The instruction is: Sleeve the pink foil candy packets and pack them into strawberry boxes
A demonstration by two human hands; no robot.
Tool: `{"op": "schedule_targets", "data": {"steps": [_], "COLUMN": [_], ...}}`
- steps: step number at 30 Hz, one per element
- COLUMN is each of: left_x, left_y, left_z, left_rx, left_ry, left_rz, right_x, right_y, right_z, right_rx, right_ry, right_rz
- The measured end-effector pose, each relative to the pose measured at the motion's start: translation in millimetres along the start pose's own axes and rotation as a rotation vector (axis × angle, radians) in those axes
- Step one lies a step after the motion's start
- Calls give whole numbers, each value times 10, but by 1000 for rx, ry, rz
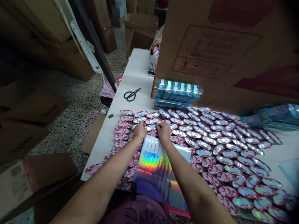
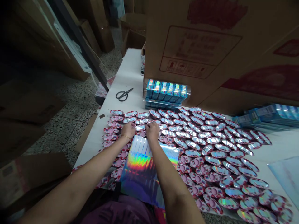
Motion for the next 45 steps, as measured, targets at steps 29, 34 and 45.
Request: {"op": "schedule_targets", "data": {"steps": [29,34,45], "left_x": [788,777,772], "left_y": [-428,-380,-14], "left_z": [-232,-266,84], "left_rx": [-305,-195,733], "left_ry": [-533,-552,34], "left_rz": [144,179,637], "right_x": [1131,830,545], "right_y": [790,1272,746], "right_z": [-14,243,177], "right_rx": [121,-345,-883], "right_ry": [356,105,-506], "right_rz": [234,191,99]}}
Point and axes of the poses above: each hand's wrist, its own x-axis away from the middle knuckle, its own y-axis out of the back of the hand, z = x × y, the point moved 5 cm from there along -x, towards the middle knuckle, and after that the axes turned 11 degrees about y, right-handed, at the moved point
